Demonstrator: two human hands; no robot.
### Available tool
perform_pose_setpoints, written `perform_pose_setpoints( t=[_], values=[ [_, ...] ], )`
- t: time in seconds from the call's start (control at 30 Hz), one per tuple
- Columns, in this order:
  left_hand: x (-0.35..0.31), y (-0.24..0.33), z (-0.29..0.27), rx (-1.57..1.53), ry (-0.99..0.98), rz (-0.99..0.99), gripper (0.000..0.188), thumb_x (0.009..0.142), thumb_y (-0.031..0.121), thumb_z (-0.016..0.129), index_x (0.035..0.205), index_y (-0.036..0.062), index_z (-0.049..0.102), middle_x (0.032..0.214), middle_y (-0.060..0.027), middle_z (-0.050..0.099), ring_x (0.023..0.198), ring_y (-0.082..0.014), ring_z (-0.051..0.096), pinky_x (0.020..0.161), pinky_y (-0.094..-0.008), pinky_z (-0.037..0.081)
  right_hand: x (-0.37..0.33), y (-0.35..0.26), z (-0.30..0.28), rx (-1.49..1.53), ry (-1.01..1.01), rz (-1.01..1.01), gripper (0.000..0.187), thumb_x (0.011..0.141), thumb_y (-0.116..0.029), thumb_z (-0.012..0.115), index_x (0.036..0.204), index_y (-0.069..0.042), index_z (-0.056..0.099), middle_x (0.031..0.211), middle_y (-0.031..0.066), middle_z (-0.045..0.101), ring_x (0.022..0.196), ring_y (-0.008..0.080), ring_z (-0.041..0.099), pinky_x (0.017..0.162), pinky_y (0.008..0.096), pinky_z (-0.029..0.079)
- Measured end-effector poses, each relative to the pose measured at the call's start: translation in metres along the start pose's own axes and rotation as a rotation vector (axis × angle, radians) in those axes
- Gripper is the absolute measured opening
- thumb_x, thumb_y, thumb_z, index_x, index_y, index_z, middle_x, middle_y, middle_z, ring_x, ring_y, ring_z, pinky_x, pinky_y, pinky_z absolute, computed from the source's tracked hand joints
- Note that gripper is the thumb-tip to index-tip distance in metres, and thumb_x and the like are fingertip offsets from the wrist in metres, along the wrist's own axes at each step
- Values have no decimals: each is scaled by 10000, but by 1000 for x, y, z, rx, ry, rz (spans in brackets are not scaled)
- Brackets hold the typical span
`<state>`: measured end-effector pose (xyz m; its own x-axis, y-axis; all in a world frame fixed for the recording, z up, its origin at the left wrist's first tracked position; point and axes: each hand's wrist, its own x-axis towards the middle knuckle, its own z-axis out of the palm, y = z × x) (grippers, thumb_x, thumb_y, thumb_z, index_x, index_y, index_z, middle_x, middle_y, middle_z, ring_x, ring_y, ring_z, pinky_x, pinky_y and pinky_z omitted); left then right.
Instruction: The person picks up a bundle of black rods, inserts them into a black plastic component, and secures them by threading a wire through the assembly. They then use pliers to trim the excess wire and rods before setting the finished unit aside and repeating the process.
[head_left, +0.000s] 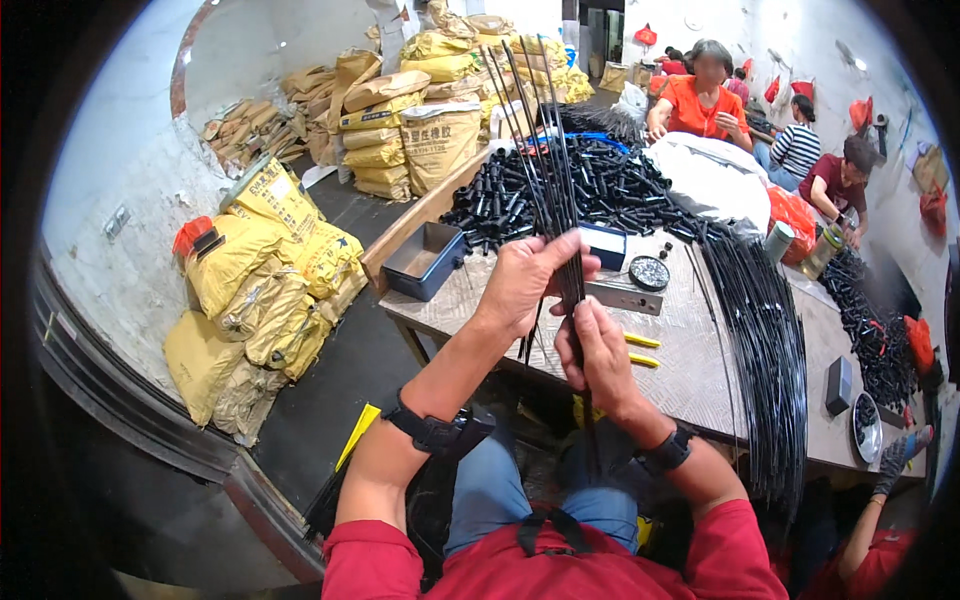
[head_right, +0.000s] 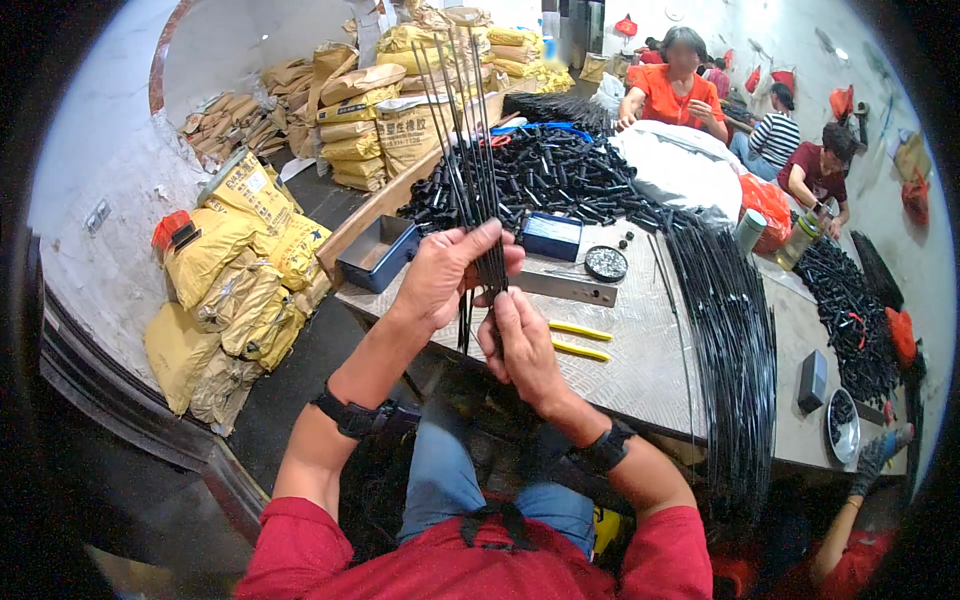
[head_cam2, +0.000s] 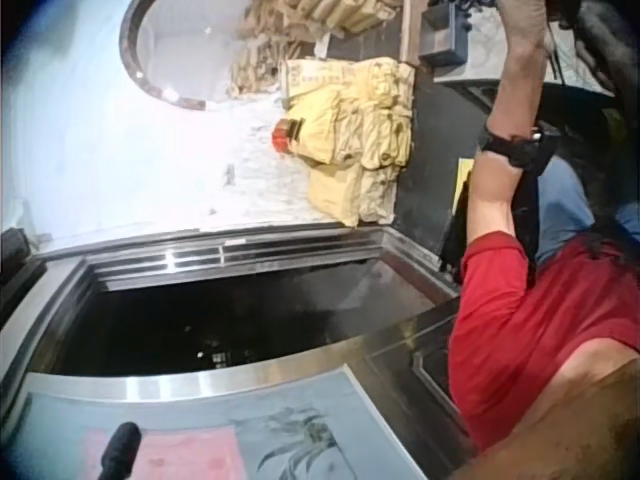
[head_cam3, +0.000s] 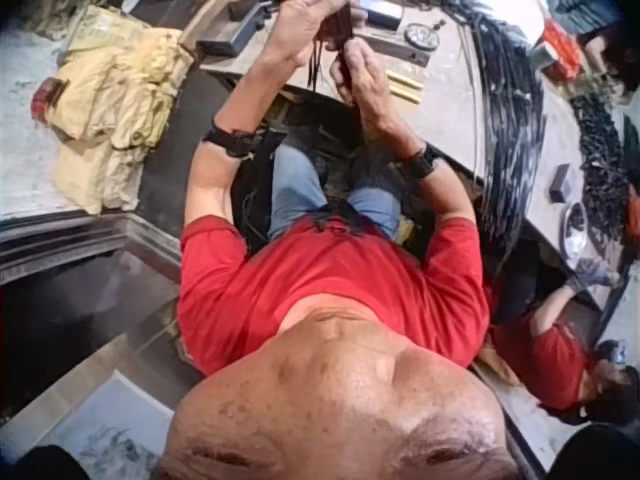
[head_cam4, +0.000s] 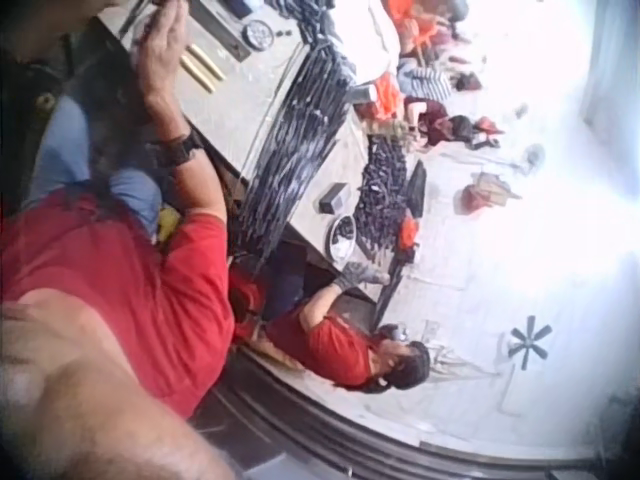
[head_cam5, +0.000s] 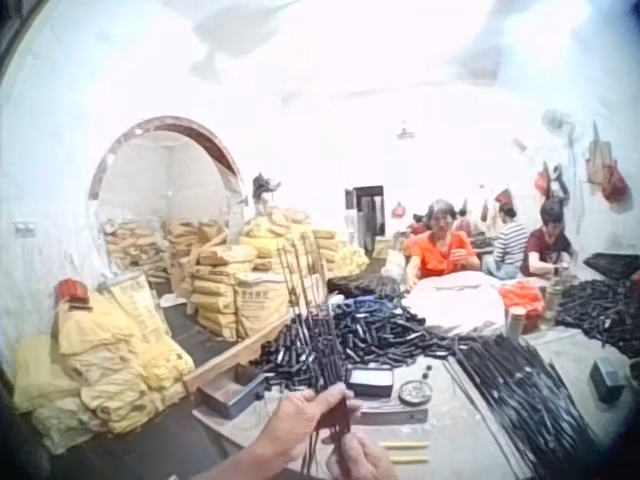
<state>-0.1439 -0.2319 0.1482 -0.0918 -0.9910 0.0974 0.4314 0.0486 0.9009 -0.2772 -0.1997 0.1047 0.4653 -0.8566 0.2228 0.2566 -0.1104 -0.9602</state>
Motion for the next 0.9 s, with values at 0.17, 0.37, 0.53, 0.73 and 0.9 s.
perform_pose_setpoints(
  t=[0.17, 0.37, 0.53, 0.73, 0.9],
  values=[
    [0, -7, 0, -203, -48, 177, 249, 873, 44, 455, 1100, -51, 497, 1079, -170, 573, 951, -218, 588, 829, -321, 487, -1, 15, 14, 141, 47, -51, 216, 950, -216, 352, 1011, -26, 434, 654, 48, 522, 402, 86, 449, 361, 195, 356],
    [-8, 5, -10, -97, -145, 98, 332, 834, -21, 453, 1163, -59, 441, 1139, -183, 536, 1038, -241, 547, 898, -344, 455, 11, 17, 8, 18, 66, -119, 198, 950, -202, 352, 979, -23, 432, 726, 92, 583, 458, 85, 513, 415, 192, 424],
    [-10, 1, -18, -60, -135, 133, 319, 834, -22, 452, 1149, -68, 444, 1135, -182, 538, 1037, -232, 548, 904, -340, 452, 15, 22, 13, 73, 77, -139, 220, 948, -198, 353, 1033, -4, 414, 853, 122, 595, 643, 144, 617, 522, 213, 501],
    [-14, 4, -18, 141, -69, 70, 288, 902, 120, 454, 1143, -34, 479, 1056, -142, 588, 914, -191, 602, 766, -291, 508, 5, 18, 8, 94, -118, 51, 235, 941, -227, 391, 1036, -23, 458, 682, 45, 562, 443, 66, 492, 381, 176, 379],
    [-41, 23, -38, 992, 323, 624, 351, 763, 79, 656, 1080, -21, 543, 891, -101, 626, 801, -128, 600, 722, -237, 480, 1, -2, -7, 135, -291, 135, 249, 938, -210, 388, 1037, 7, 462, 717, 76, 584, 505, 102, 550, 444, 211, 450]
  ],
)
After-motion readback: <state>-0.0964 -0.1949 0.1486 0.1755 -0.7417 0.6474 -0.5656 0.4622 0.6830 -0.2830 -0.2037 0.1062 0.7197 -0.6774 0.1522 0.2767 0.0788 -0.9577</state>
